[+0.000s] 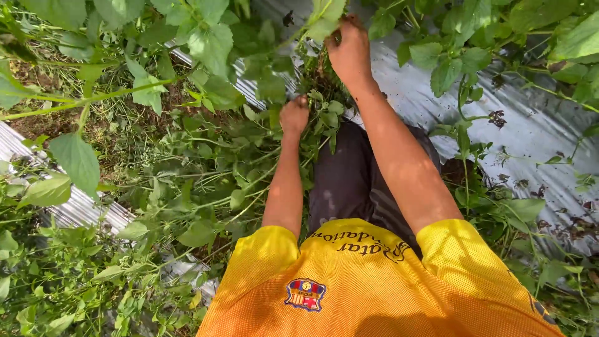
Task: Pulling weeds and clearing vegetation from around a plant base in a garden bed
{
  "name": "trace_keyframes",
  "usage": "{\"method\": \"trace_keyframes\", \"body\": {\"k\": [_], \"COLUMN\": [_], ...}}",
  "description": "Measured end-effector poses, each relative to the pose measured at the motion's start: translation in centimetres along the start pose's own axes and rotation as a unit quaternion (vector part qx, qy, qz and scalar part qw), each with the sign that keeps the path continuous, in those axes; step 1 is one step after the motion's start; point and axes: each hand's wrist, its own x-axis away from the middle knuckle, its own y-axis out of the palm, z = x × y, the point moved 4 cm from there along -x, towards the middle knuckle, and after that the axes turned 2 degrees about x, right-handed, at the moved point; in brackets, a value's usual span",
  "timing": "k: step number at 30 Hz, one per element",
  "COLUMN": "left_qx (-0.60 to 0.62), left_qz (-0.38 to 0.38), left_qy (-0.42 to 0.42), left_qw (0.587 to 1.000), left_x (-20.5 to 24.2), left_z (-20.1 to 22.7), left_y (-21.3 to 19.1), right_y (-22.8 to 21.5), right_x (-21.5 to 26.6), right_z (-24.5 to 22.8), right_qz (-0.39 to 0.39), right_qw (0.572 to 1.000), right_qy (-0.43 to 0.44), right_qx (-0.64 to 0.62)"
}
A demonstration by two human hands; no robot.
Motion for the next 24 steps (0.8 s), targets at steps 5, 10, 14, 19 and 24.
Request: {"method": "trace_keyframes", "body": {"k": [5, 10, 14, 19, 24], "left_qx": [0.121, 0.249, 0.25, 0.128, 0.069], "left_qz": [0.023, 0.063, 0.074, 0.023, -0.052], "left_qy": [-0.065, -0.1, -0.12, -0.049, -0.027], "left_qw": [0.99, 0.961, 0.958, 0.99, 0.996], "left_x": [0.5, 1.1, 1.3, 2.1, 3.5], "left_z": [-0.9, -1.1, -1.1, 0.2, 0.3], "left_y": [3.2, 6.3, 7.2, 1.7, -0.8], "right_y": [1.4, 1.0, 0.0, -2.4, 3.3], "right_x": [0.1, -0.5, 0.5, 5.3, 16.6], "right_z": [2.9, 1.4, -0.3, -4.0, 4.1], "right_qz": [-0.019, -0.023, -0.057, -0.012, 0.032], "right_qw": [0.998, 1.0, 0.995, 0.988, 0.953], "right_qy": [0.032, -0.002, 0.046, 0.113, 0.3], "right_qx": [0.04, -0.01, -0.064, -0.109, -0.024]}}
